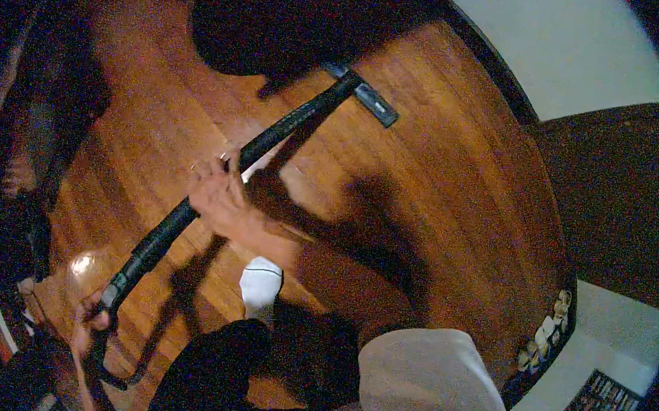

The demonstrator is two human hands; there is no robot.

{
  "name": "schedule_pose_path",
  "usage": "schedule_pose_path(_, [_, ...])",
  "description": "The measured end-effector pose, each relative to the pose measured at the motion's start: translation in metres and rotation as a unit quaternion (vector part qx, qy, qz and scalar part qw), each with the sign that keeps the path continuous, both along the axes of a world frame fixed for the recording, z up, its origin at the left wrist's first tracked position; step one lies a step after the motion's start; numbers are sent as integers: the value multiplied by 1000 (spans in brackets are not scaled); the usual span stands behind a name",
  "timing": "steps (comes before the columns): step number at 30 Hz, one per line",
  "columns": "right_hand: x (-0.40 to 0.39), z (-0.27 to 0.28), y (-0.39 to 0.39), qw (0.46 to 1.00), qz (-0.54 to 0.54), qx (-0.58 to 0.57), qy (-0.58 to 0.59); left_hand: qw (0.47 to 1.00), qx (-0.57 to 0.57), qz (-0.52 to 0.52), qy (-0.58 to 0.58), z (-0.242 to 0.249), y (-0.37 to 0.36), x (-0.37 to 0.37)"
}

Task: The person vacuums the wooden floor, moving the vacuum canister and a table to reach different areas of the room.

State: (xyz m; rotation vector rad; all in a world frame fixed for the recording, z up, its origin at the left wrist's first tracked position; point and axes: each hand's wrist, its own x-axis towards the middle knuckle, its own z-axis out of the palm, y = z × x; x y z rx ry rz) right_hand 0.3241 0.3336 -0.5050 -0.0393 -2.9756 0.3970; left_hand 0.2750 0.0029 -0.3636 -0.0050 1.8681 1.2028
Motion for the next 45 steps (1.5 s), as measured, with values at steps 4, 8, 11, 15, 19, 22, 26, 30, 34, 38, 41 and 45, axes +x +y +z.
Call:
schedule_pose_path(4, [-5,7,-36,999,16,-23,-22,997,-47,17,53,12,-47,-1])
schedule_pose_path(8, [-6,1,-22,991,79,-102,46,996,-37,39,70,6,-62,3])
schedule_pose_path(11, [1,-6,5,993,75,-84,27,996,-41,47,64,5,-38,-8])
schedule_pose_path(15, [23,-14,72,995,18,-15,-95,997,-52,-51,27,-3,63,-17])
schedule_pose_path(19, [63,-31,167,995,-28,97,-25,989,-55,-139,-2,-36,154,-2])
schedule_pose_path(22, [91,-27,233,991,-69,108,-35,968,42,-235,75,-53,232,23])
schedule_pose_path(26, [109,-38,312,983,-114,144,6,947,24,-306,94,-60,306,42])
schedule_pose_path(30, [114,-36,373,981,-132,132,47,922,34,-349,166,-83,363,54])
schedule_pose_path(34, [113,-42,378,974,-139,150,93,915,26,-349,198,-93,362,56])
schedule_pose_path(38, [117,-28,287,980,-140,138,6,922,68,-320,208,-73,285,57])
schedule_pose_path(41, [102,-22,177,976,-154,153,5,912,-103,-337,211,-31,195,52])
schedule_pose_path(45, [79,-16,41,1000,3,-4,-2,938,-240,-230,96,6,43,47])
